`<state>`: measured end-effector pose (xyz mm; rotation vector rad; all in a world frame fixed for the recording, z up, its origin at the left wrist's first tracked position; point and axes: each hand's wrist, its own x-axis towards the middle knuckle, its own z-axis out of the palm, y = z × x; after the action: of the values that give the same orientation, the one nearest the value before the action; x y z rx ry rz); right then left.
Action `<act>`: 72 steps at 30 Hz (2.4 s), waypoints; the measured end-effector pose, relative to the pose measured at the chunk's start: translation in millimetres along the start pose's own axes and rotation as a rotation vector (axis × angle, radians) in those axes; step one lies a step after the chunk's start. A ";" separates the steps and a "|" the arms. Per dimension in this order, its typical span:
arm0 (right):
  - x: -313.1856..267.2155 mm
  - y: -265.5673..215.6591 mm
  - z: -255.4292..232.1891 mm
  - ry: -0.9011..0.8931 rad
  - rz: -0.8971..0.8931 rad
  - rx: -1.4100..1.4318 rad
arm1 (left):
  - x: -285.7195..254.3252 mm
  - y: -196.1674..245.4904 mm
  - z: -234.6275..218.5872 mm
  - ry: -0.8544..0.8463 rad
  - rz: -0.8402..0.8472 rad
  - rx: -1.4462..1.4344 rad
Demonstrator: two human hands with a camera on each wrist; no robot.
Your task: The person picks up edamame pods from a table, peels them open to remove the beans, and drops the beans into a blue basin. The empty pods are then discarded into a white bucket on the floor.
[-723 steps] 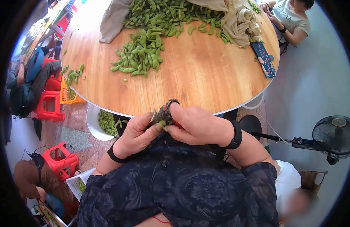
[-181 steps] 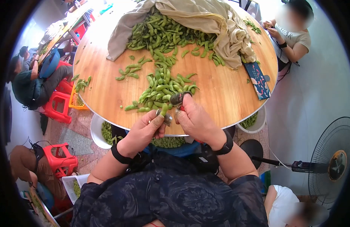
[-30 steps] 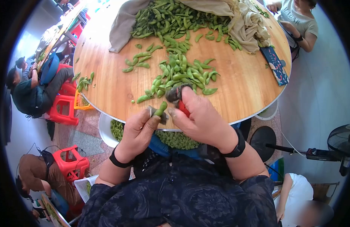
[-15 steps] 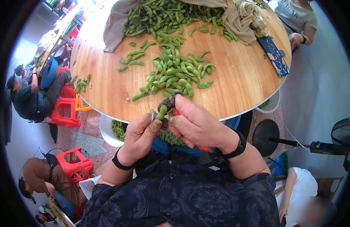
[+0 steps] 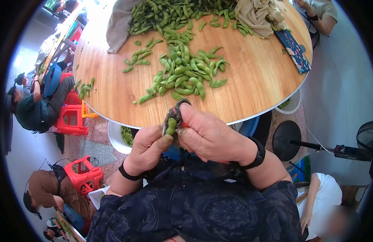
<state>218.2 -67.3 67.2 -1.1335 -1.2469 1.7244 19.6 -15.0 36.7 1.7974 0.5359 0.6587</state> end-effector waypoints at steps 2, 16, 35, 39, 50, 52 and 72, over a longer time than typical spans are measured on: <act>1.0 2.5 -0.4 -0.045 0.007 0.078 | -5.5 -3.5 -4.1 -0.098 -0.116 -0.254; 5.2 23.4 21.4 0.069 -0.023 0.333 | -5.7 -8.6 4.0 0.207 0.265 0.569; -2.6 39.4 23.3 0.265 -0.367 -0.656 | -30.7 -9.1 2.9 -0.024 -0.190 0.062; -3.4 40.0 21.3 0.223 -0.340 -0.932 | -37.5 -13.6 -4.1 -0.126 -0.173 -0.103; 47.2 -10.3 14.9 0.208 -0.465 -1.301 | -132.0 -30.4 -81.4 0.465 -0.571 0.711; 78.9 -9.4 19.1 0.196 -0.576 -1.345 | -138.1 -30.0 -83.0 0.466 -0.544 0.751; 53.0 0.7 34.5 0.252 -0.161 0.035 | -12.6 -18.1 -8.3 0.271 -0.184 -0.325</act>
<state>167.0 -31.2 58.8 -1.1569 -1.1163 1.4312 4.1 -11.9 19.4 1.3459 0.7217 0.8154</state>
